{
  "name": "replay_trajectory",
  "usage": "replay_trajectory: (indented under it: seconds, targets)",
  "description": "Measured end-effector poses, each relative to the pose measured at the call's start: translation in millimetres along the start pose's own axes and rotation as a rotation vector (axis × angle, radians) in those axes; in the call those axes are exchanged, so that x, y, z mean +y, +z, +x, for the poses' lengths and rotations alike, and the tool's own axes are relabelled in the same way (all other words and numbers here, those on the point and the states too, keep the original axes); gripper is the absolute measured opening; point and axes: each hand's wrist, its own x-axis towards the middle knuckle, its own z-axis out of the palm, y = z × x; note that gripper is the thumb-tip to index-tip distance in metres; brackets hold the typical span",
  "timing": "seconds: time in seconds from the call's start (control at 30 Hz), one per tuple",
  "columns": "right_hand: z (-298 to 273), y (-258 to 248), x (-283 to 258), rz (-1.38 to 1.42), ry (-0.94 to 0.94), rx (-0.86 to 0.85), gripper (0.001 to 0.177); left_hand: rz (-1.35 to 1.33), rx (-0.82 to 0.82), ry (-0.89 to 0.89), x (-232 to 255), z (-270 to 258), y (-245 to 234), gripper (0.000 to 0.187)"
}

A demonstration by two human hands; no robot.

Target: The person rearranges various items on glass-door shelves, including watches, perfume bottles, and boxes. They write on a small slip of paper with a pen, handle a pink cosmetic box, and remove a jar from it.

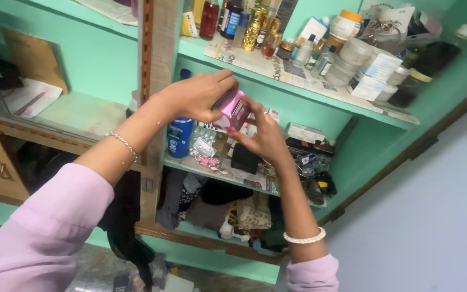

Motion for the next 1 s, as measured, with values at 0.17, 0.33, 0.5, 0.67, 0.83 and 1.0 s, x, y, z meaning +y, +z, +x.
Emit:
replay_trajectory:
  seconds: [0.17,0.33,0.5,0.67,0.83,1.0]
  targets:
    - [-6.0,19.8,-15.7,-0.302,-0.069,-0.02,0.075,-0.015,-0.089,0.024,0.7,-18.9,-16.8,0.059]
    - [-15.4,39.7,-10.2,-0.375,0.029,-0.083,0.067,-0.04,-0.127,-0.017,7.6,-37.1,-21.6,0.042]
    - [-24.9,61.5,-16.0,-0.242,-0.084,0.049,0.068,-0.117,-0.121,-0.097,12.1,-55.7,-20.2,0.035]
    - [-29.3,69.5,-45.9,-0.315,0.051,0.11,0.068,-0.36,-0.054,-0.2,5.7,-79.6,-11.8,0.055]
    - [-33.1,94.4,-73.9,-0.348,0.034,0.12,0.063,-1.691,0.364,-0.314,24.8,-119.6,42.9,0.117]
    - [-26.4,108.7,-53.5,-0.15,0.301,0.214,0.073,-1.71,0.868,-0.378,42.4,-135.4,106.8,0.123]
